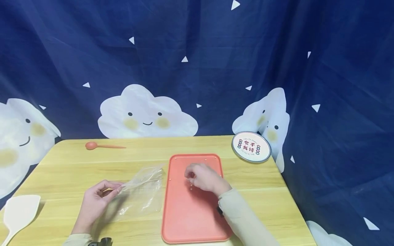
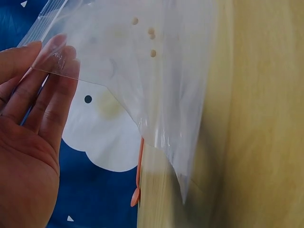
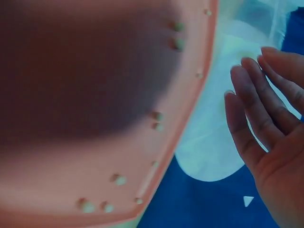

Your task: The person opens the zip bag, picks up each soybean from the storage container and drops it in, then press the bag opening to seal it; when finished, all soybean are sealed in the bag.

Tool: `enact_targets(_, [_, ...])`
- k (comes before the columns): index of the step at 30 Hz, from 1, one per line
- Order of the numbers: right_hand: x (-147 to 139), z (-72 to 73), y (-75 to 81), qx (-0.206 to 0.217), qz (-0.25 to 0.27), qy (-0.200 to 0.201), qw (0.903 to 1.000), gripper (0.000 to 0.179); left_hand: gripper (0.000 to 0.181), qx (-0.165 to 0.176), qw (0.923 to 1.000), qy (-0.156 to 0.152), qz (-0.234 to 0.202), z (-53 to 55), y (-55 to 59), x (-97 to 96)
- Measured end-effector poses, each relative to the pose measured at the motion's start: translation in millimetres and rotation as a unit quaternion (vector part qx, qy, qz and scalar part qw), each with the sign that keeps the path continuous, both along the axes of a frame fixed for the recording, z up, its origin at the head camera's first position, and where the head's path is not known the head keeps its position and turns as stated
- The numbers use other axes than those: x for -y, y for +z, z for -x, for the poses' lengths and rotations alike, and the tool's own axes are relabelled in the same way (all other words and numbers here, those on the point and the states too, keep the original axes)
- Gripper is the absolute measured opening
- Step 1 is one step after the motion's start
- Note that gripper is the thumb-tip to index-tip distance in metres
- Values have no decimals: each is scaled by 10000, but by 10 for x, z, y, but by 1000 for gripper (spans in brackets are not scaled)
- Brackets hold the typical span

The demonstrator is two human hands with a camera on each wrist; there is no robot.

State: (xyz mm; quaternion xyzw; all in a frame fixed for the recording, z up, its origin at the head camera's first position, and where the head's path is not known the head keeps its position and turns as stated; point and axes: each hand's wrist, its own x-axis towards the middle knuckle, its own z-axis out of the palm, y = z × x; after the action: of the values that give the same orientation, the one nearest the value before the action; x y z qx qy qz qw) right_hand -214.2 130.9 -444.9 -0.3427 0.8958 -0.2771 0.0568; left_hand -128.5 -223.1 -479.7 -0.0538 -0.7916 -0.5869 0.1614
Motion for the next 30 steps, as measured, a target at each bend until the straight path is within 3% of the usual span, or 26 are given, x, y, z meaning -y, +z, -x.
enact_targets(13, [-66, -91, -217, -179, -787, 269, 9964, 12, 16, -7, 10000, -47, 25, -5, -4, -11])
enact_targets(30, [-3, -119, -345, -509, -1158, 392, 9912, 14, 18, 25, 10000, 57, 53, -12, -6, -34])
